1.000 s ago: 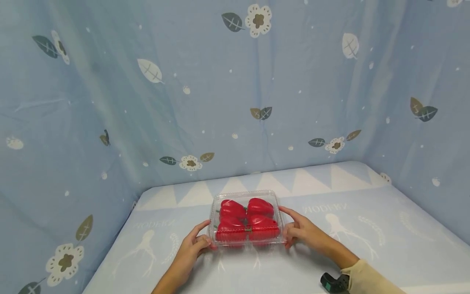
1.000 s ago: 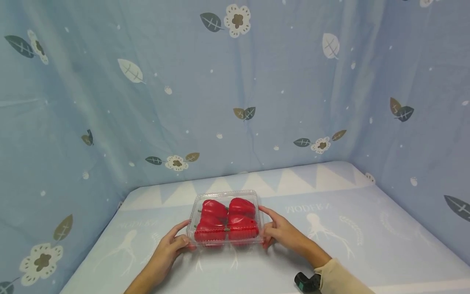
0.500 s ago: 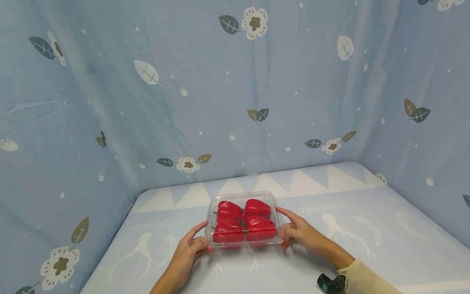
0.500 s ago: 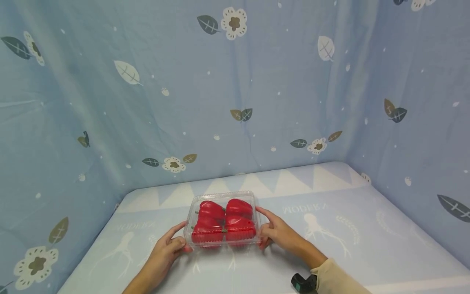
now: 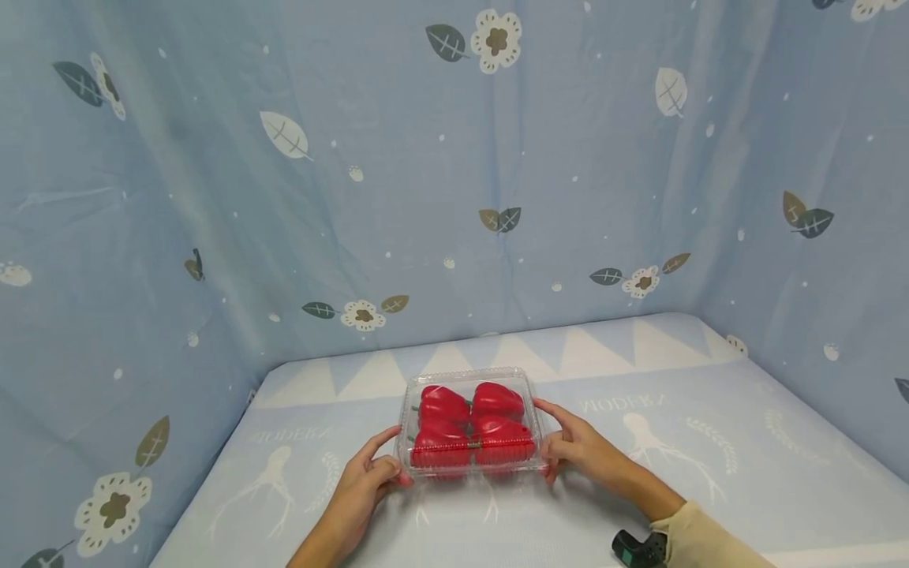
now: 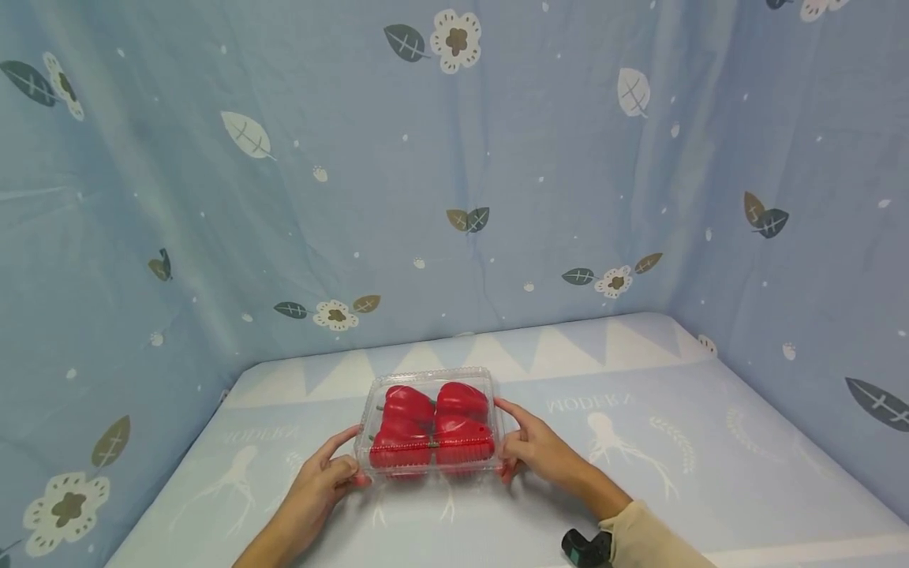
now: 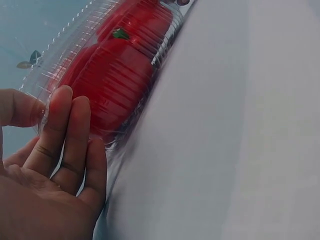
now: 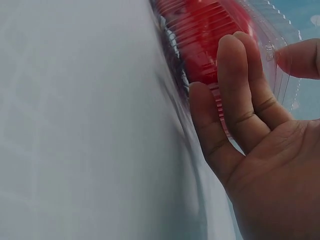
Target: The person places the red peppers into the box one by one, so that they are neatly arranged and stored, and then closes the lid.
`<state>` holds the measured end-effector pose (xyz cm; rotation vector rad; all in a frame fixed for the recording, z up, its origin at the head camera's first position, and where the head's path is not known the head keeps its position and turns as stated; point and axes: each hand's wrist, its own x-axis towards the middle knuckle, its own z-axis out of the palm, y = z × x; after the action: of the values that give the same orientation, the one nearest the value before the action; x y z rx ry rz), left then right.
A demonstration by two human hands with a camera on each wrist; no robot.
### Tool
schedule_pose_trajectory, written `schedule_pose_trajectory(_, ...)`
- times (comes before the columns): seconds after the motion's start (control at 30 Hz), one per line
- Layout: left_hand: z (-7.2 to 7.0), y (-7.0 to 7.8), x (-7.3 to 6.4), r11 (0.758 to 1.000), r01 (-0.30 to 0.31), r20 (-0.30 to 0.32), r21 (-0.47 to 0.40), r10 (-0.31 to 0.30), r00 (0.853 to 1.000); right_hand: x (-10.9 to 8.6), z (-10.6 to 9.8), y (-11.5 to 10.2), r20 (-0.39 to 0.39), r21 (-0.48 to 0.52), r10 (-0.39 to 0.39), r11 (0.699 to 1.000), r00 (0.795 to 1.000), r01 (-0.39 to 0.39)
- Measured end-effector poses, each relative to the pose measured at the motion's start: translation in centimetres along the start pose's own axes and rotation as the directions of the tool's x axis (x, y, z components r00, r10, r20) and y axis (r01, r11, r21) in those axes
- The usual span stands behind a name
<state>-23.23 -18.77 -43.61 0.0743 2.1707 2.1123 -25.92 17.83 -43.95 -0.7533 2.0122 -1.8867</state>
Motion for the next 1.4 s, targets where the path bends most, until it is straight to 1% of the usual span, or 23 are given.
schedule_pose_trajectory(0.13,0.31,0.2,0.13,0.999,0.027,-0.024,0.019,-0.027,0.999,-0.03,-0.06,0.09,0.003,0.019,-0.003,1.0,1.0,0.003)
schedule_pose_trajectory(0.37,0.7,0.31,-0.11,0.998,0.06,-0.059,0.034,-0.058,0.997,0.0,0.03,0.27,0.01,0.028,0.004,1.0,1.0,-0.004)
schedule_pose_trajectory(0.53,0.84,0.44,-0.08,0.998,0.055,-0.064,0.036,-0.053,0.997,0.06,0.14,0.1,-0.007,0.027,0.007,1.0,1.0,-0.007)
schedule_pose_trajectory(0.7,0.81,0.13,0.13,0.999,0.04,-0.061,0.014,-0.039,0.997,0.11,0.12,0.07,-0.01,0.026,0.009,1.0,1.0,-0.009)
schedule_pose_trajectory(0.87,0.72,-0.11,0.2,0.999,0.044,-0.06,0.016,-0.043,0.997,0.12,0.15,0.16,0.007,0.054,0.004,0.999,1.0,-0.005)
schedule_pose_trajectory(1.17,0.54,-0.08,0.25,0.999,0.028,-0.03,0.016,-0.027,0.999,0.0,-0.07,0.33,0.043,0.098,0.001,0.995,0.999,-0.005)
schedule_pose_trajectory(1.4,0.6,-0.13,0.23,0.999,0.03,-0.029,0.018,-0.03,0.999,-0.12,-0.09,0.38,0.053,0.125,0.001,0.992,0.999,-0.008)
